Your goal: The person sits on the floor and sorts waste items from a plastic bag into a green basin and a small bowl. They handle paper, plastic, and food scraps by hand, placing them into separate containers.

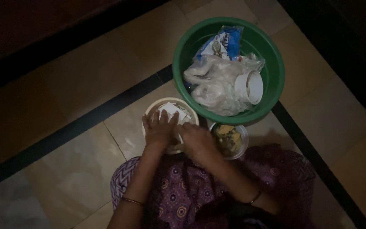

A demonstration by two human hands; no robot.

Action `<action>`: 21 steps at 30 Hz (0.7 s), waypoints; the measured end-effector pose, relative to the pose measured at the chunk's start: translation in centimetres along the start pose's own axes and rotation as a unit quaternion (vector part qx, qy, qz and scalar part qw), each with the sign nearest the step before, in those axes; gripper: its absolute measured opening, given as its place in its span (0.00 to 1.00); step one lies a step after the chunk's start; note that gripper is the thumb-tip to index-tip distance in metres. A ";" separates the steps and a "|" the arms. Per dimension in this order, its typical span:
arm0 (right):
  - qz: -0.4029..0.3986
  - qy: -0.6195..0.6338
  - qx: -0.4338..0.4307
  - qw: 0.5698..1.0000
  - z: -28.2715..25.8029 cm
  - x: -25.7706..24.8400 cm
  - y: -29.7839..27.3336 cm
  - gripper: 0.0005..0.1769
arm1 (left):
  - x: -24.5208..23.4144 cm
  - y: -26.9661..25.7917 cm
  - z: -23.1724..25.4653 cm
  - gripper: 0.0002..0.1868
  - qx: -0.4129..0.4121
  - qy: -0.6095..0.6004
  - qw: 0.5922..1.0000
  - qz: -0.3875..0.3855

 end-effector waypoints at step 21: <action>0.047 0.009 0.025 0.999 1.1 2.6 2.8 0.32 | 4.7 7.5 -6.5 0.60 0.178 -0.068 0.979 -0.078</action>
Point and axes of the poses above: each hand's wrist, its own y-axis towards the middle knuckle, its own x-axis out of the palm, z = x × y, the point moved 4 cm from there along y, towards the middle knuckle, and after that the axes turned 1 degree about -x, right-handed, at the moved point
